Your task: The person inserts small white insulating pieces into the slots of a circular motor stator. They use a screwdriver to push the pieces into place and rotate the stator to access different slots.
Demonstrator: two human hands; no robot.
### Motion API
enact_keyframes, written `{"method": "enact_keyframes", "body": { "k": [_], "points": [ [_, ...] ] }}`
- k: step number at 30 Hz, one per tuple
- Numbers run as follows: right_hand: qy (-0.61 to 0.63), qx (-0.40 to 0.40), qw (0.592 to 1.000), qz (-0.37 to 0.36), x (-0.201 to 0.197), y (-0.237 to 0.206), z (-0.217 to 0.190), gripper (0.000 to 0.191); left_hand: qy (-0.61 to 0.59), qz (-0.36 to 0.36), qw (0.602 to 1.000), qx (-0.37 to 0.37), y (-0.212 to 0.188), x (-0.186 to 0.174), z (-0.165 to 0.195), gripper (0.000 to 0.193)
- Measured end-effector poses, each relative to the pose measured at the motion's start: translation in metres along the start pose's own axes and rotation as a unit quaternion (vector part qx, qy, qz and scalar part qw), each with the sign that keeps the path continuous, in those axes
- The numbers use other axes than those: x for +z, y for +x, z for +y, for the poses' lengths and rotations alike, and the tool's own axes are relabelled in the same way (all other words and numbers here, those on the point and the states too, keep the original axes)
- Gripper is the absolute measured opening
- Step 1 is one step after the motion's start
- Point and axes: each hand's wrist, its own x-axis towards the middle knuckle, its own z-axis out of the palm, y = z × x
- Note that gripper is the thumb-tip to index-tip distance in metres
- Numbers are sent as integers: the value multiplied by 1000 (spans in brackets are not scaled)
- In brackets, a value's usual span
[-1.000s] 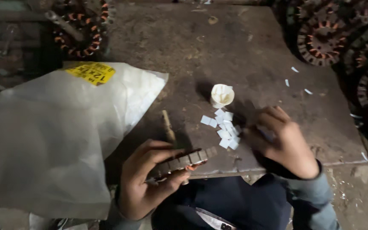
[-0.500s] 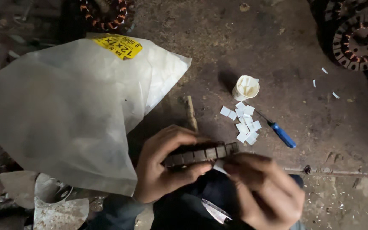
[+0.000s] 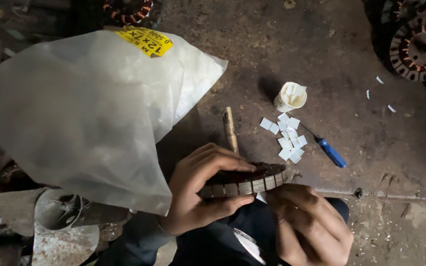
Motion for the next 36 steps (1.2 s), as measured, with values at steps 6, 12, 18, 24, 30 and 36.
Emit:
{"method": "enact_keyframes", "body": {
  "k": [6, 12, 18, 24, 30, 36],
  "points": [
    [-66, -76, 994, -46, -5, 23, -11, 25, 6, 18, 1000, 11, -4, 7, -1, 31],
    [-94, -194, 974, -69, -6, 16, 13, 37, 3, 29, 999, 36, -2, 7, -4, 34],
    [-112, -248, 953, -131, -20, 7, 38, 28, 11, 41, 998, 39, 4, 8, -4, 32],
    [-125, -240, 954, -128, -18, 16, 35, 18, 20, 53, 998, 40, 8, 11, -5, 33],
    [-208, -197, 955, -79, -1, -3, 14, 24, 39, 42, 996, 63, 2, 12, 3, 45],
    [-90, -97, 991, -31, 5, -13, 6, 27, 26, 20, 997, 72, 1, 7, -1, 49]
  ]
}}
